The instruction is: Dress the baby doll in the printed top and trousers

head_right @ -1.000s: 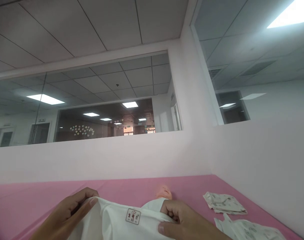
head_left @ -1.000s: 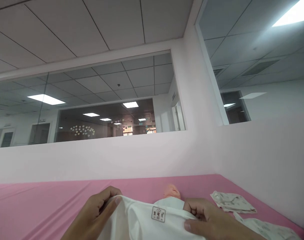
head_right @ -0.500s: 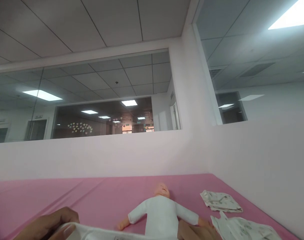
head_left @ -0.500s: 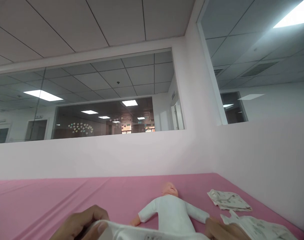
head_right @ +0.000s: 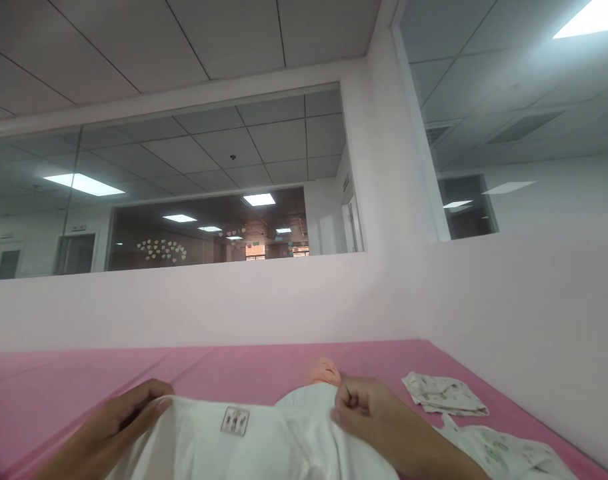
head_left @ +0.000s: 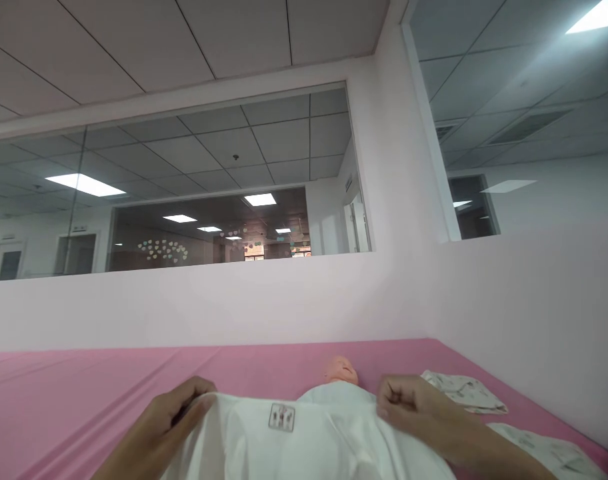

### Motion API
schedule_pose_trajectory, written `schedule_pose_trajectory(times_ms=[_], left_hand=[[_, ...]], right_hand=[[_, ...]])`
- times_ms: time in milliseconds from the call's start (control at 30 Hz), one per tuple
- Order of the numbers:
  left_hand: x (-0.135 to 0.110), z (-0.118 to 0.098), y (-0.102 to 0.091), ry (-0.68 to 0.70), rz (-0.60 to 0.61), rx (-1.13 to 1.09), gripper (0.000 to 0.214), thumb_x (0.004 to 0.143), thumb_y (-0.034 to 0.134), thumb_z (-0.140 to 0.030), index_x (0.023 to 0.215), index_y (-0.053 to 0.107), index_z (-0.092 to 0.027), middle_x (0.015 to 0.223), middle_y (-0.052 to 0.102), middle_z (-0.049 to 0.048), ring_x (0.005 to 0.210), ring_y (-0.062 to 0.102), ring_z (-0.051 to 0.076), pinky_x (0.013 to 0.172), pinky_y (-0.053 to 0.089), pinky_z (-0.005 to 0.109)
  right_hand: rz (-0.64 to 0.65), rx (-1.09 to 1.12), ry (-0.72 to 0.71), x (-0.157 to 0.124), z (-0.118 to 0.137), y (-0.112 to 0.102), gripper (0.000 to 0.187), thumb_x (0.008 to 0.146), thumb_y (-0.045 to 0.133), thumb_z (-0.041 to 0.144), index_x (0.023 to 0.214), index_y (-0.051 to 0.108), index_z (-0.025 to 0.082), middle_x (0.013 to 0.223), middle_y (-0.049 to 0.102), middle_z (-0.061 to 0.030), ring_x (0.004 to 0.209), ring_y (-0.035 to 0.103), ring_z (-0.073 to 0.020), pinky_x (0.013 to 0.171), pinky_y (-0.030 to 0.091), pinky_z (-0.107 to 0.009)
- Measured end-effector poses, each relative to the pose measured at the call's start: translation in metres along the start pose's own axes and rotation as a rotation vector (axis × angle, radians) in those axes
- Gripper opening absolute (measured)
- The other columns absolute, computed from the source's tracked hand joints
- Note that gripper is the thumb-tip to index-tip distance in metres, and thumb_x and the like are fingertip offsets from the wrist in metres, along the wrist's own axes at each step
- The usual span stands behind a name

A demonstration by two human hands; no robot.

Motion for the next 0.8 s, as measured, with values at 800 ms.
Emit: schedule_pose_trajectory(times_ms=[800], left_hand=[[0.061, 0.122, 0.231, -0.025, 0.043, 0.447, 0.041, 0.091, 0.028, -0.016, 0.122, 0.054, -0.021, 0.125, 0.058, 0.0079, 0.117, 0.05, 0.022, 0.099, 0.034, 0.035]], right_hand=[[-0.448, -0.395, 0.207, 0.139, -0.201, 0.035, 0.028, 0.085, 0.039, 0.045, 0.081, 0.056, 0.023, 0.079, 0.067, -0.0045, 0.079, 0.062, -0.0231, 0.07, 0.041, -0.031]])
Point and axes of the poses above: each hand's wrist, its own x-axis towards the middle knuckle, its own y-axis out of the palm, z = x × y, the point moved 6 cm from there along x, towards the middle knuckle
